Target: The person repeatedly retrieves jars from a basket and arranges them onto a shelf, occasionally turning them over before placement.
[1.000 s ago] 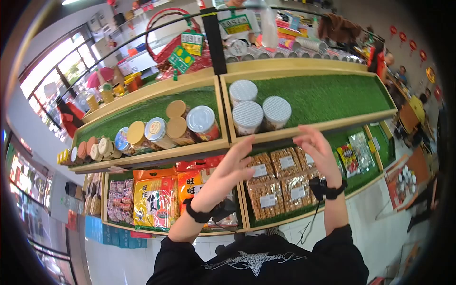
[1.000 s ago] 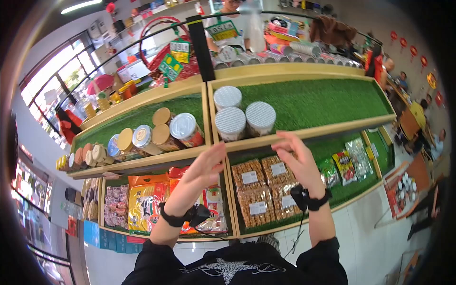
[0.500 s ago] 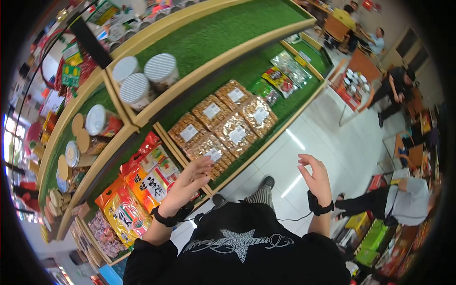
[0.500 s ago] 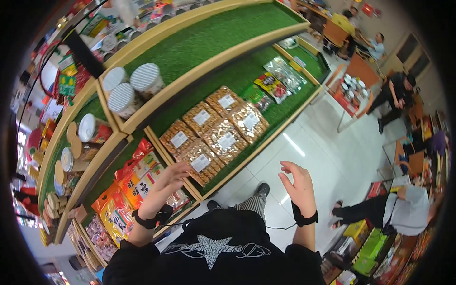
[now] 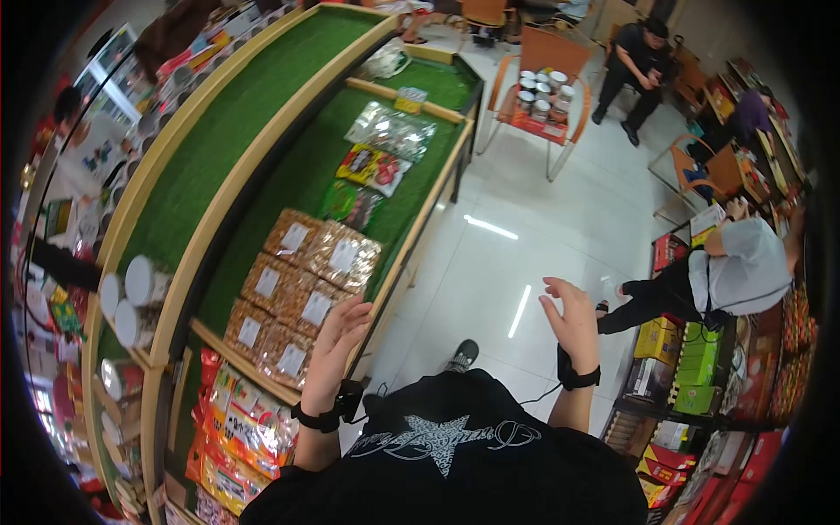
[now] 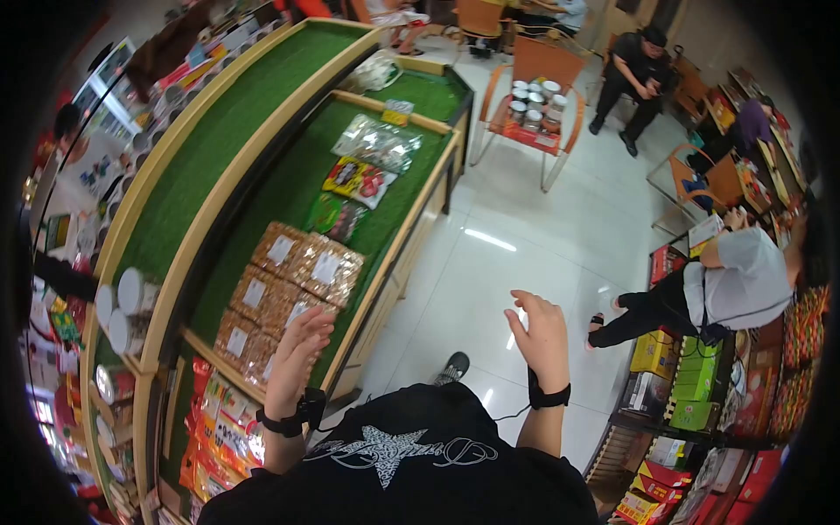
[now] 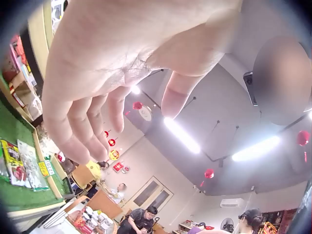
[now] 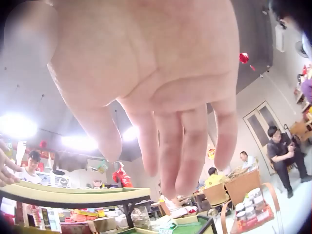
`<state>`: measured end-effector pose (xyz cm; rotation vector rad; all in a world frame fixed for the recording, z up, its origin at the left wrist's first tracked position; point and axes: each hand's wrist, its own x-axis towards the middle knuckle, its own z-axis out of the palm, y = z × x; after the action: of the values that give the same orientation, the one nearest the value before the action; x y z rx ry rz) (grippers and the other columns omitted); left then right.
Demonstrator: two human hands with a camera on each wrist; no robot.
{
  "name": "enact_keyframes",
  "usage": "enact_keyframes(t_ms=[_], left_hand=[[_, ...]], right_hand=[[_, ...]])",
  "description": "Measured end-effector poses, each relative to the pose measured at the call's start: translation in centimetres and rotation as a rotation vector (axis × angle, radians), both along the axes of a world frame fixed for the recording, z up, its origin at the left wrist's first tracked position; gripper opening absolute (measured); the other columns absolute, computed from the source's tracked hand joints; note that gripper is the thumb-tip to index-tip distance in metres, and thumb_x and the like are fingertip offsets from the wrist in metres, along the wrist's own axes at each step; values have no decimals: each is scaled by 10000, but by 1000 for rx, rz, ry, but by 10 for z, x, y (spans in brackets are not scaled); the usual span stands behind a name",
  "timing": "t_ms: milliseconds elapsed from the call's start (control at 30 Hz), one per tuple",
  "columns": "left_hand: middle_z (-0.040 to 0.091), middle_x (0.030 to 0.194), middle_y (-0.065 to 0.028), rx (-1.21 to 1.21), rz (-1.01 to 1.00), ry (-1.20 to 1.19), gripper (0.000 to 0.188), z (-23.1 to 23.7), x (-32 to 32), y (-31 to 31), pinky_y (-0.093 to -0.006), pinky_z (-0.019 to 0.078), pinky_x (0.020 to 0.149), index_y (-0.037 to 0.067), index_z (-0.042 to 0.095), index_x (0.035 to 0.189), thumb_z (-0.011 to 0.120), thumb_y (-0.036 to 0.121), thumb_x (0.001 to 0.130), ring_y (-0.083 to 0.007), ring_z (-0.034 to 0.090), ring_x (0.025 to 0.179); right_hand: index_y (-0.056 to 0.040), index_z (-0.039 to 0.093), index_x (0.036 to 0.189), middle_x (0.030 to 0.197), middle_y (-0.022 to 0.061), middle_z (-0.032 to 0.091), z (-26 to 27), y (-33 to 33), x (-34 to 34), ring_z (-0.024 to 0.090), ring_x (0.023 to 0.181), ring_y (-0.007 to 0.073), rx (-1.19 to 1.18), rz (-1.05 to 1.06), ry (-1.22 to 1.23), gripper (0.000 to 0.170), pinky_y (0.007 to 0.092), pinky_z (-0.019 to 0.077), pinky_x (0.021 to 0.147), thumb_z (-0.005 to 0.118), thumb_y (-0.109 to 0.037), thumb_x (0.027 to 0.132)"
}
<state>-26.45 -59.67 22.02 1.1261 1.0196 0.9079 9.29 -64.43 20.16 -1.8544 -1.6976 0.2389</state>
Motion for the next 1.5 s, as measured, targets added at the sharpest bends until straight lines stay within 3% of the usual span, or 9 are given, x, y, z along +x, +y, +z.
enact_keyframes(t_ms=[200, 333, 433, 667, 1100, 1500], left_hand=[[512, 1312, -111, 19, -117, -17, 483, 4, 92, 40, -309, 380, 1002, 21, 408, 1381, 520, 125, 923, -187, 492, 1170], [501, 1323, -107, 1, -199, -38, 473, 0, 133, 61, -308, 382, 1005, 21, 411, 1379, 515, 104, 925, -189, 490, 1184], [501, 1323, -106, -2, -263, -23, 473, -7, 157, 87, -314, 378, 1013, 19, 418, 1373, 528, 77, 916, -192, 489, 1195], [494, 1328, -107, -23, -345, -27, 477, -21, 208, 165, -315, 369, 1022, 15, 427, 1365, 545, 54, 904, -196, 486, 1210], [493, 1328, -96, 97, -553, 15, 467, 4, 257, 338, -323, 354, 1046, 15, 421, 1362, 513, 31, 904, -201, 468, 1216], [488, 1350, -110, -24, -563, 44, 478, -6, 301, 403, -331, 347, 1056, 18, 419, 1374, 492, 18, 902, -211, 460, 1243]], right_hand=[[-47, 621, 1090, 926, 110, 675, 17, -9, 73, 631, 861, 273, 62, -126, 12, 275, 371, 439, 769, 653, -167, 844], [-40, 619, 1118, 956, 119, 678, 14, -17, 92, 628, 903, 264, -35, -182, 53, 284, 356, 455, 831, 646, -127, 849], [-31, 625, 1083, 927, 128, 681, 6, -20, 101, 633, 864, 278, -31, -264, 108, 269, 366, 450, 761, 646, -154, 846], [-27, 628, 1094, 939, 133, 683, -2, -1, 126, 635, 889, 271, -56, -444, 163, 268, 365, 472, 812, 644, -117, 842], [-13, 623, 1098, 928, 140, 678, 19, 150, 150, 642, 885, 267, 80, -600, 70, 257, 358, 481, 807, 621, -96, 854], [-43, 633, 1079, 922, 117, 687, 2, 242, 195, 635, 853, 266, -29, -554, 126, 261, 359, 449, 788, 651, -148, 840]])
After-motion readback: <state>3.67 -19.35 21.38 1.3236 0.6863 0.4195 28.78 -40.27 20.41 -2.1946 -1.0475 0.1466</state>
